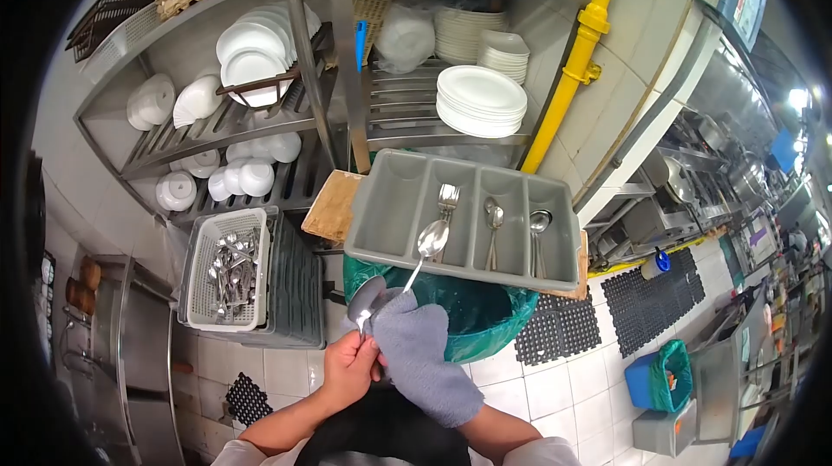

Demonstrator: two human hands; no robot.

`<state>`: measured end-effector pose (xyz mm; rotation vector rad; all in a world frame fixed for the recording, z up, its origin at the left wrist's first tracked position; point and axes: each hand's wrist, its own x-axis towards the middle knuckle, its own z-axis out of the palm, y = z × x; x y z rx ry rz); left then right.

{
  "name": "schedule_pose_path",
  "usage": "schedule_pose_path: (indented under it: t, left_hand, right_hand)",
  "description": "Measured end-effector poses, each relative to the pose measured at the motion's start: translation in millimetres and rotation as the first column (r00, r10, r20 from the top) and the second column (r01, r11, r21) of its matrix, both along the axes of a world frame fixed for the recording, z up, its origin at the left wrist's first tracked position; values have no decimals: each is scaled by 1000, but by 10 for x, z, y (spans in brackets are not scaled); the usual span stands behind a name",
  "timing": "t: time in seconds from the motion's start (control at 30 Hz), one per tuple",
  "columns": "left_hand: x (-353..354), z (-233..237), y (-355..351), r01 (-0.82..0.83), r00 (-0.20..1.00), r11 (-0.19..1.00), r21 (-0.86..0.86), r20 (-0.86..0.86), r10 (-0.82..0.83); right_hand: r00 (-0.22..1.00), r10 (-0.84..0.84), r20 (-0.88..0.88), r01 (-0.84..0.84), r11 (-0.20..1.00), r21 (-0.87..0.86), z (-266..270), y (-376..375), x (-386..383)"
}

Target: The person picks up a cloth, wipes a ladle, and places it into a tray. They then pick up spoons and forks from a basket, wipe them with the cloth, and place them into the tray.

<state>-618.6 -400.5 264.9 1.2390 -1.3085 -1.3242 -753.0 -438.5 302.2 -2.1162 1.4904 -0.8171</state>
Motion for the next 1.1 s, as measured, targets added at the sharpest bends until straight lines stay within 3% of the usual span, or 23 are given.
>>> schedule_pose_path:
  t: [0.03,0.13,0.17,0.23,0.33,0.4,0.53,0.7,0.73,0.8,0.83,0.97,1.1]
  left_hand:
    - [-14,-16,-9,7,1000,1000,-3,-2,-7]
    - [-31,-24,-4,70,997,997,38,-19,-69]
    - [-30,17,12,119,992,987,105,-47,-114]
    - [-13,51,40,171,984,971,164,-80,-159]
    - [72,37,101,237,970,947,217,-104,-218]
    - [98,40,131,233,960,930,284,-219,-174]
    - [101,-1,149,230,948,942,246,-274,-160]
    - [121,21,112,210,952,942,262,-273,-136]
    - [111,31,100,208,953,942,262,-272,-134]
    - [91,73,111,201,957,935,292,-261,-124]
    - [89,50,119,223,962,923,315,-222,-156]
    - [75,169,150,232,972,909,345,-50,-229]
    - [95,201,204,244,968,912,330,-26,-249]
  right_hand:
    - [969,86,-230,-104,992,-68,98,30,-62]
    - [912,124,-391,-132,991,6,370,85,-135]
    - [911,121,-395,-130,992,4,396,99,-170]
    - [963,-147,-226,104,976,-193,432,120,-255]
    - [964,-134,-229,97,981,-165,537,45,-434]
    - [965,-119,-232,91,988,-128,631,-20,-570]
    - [967,-121,-223,91,986,-138,806,-86,-584]
    - [843,62,-535,125,943,308,656,-262,-265]
    - [842,73,-535,117,943,312,401,-180,-238]
    - [973,-37,-230,2,989,-149,-240,97,-217]
    - [989,12,-148,-39,983,-181,-66,117,-156]
    - [961,43,-271,-78,990,-119,128,85,-100]
    - [956,13,-293,-53,990,-132,127,10,-80]
